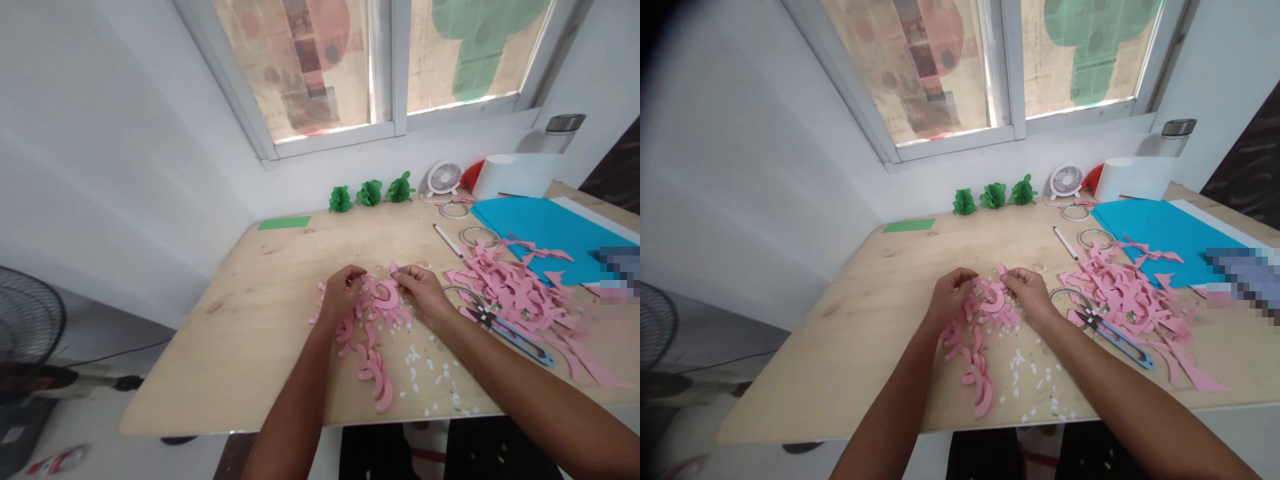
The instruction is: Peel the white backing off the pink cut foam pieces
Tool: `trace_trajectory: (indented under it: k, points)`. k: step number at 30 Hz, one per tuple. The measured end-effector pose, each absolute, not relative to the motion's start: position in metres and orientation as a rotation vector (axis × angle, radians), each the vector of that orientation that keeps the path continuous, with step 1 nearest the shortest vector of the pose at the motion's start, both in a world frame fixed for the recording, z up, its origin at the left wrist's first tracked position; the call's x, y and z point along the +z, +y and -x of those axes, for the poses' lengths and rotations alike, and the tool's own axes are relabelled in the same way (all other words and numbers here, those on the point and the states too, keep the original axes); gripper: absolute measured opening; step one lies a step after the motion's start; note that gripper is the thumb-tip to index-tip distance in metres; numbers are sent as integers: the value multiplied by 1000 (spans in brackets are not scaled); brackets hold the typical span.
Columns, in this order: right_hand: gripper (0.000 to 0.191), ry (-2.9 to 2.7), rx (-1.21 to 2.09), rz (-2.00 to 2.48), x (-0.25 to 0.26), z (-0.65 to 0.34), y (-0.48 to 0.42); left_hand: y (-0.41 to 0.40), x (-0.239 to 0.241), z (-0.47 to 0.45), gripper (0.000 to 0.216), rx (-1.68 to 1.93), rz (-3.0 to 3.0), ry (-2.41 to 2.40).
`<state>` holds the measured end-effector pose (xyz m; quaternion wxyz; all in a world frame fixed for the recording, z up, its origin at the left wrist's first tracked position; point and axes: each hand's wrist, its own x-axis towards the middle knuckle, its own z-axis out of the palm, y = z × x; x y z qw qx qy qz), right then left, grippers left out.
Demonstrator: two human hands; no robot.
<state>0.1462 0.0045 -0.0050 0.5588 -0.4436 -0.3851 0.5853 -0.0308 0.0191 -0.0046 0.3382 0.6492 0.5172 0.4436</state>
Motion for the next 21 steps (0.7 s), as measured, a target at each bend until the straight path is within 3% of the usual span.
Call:
trace_trajectory:
  k: [6, 15, 21]
  points:
    - [18, -901, 1461, 1015, -5, -145, 4, 19, -2, 30, 17, 1332, -1186, 1024]
    - [15, -963, 1581, 913, -2, -144, 0, 10, 8, 25, 34, 1198, -829, 732]
    - [13, -972, 1623, 878, -3, -142, -1, 6, 14, 25, 28, 1131, -804, 625]
